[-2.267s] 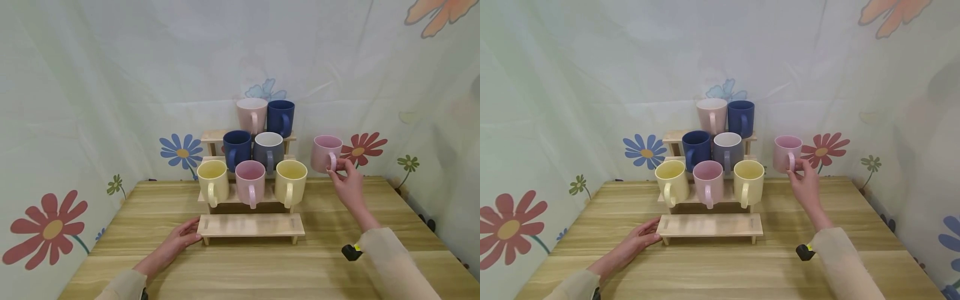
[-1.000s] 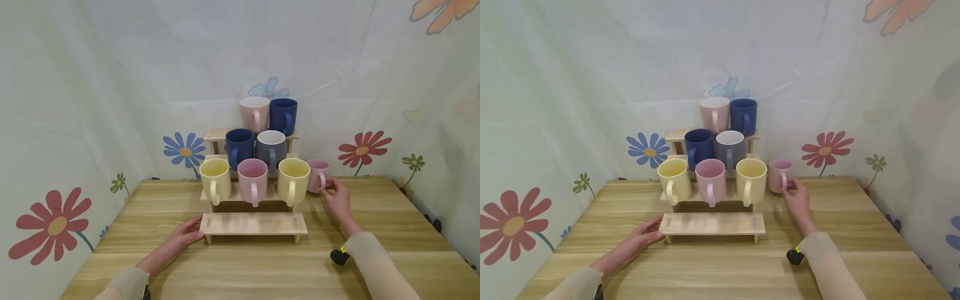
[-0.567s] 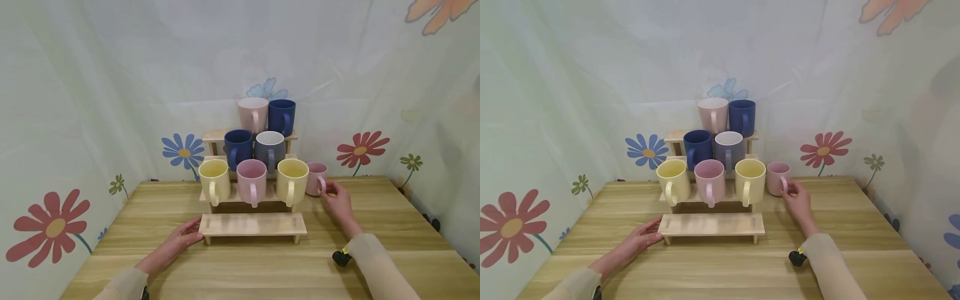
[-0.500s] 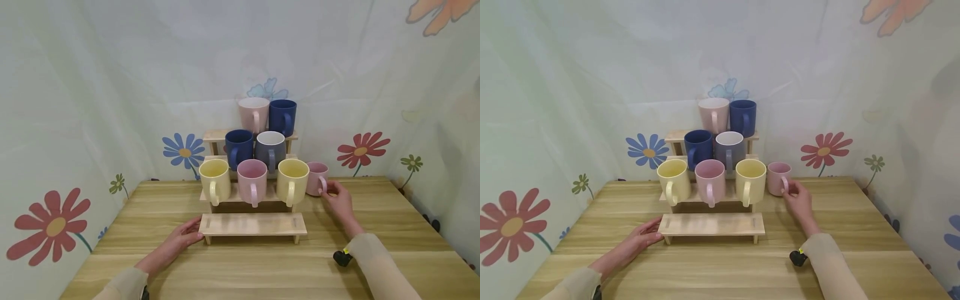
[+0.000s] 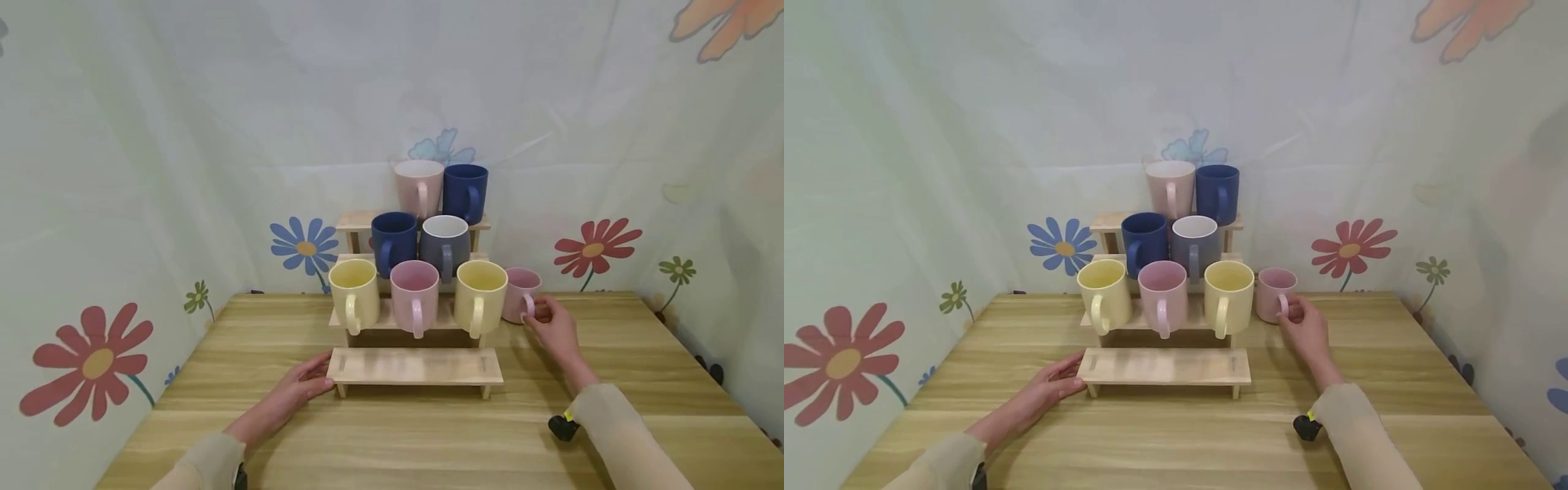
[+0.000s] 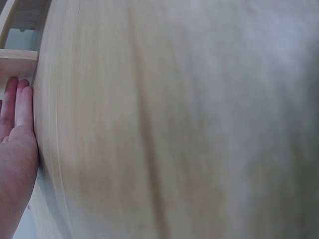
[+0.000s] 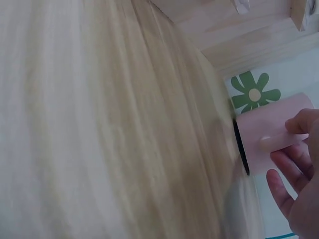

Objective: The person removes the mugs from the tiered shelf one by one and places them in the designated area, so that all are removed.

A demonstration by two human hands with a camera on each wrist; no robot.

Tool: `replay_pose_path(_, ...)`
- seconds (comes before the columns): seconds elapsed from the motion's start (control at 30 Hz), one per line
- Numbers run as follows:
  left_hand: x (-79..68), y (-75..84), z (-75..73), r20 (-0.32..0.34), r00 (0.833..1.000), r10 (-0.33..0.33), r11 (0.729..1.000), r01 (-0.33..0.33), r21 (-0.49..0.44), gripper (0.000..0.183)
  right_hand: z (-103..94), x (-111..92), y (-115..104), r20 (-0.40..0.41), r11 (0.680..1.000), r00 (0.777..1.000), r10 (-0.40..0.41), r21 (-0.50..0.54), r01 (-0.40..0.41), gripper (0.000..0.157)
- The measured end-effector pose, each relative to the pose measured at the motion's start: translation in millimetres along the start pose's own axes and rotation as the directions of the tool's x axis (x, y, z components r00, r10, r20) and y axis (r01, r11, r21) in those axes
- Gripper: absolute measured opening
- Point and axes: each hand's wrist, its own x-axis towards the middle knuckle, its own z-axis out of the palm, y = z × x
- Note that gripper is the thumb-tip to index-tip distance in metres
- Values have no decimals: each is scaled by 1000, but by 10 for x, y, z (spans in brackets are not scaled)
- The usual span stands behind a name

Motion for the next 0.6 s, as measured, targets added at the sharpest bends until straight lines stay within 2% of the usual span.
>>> replay_pose_path(0.27,1,-6,8,-34,999,-5,998,7,57,76,-23,-1,62,34,999,999,-3,-43,5,31)
replay_pose_path(0.47,4,7,18,-11,1000,-8,1000,8,-25,76,-63,41,68,60,995,998,-34,-97,39,32)
replay_pose_path(0.6,1,7,21,-10,1000,-6,999,6,-47,76,-55,62,72,74,992,997,-36,-116,44,32)
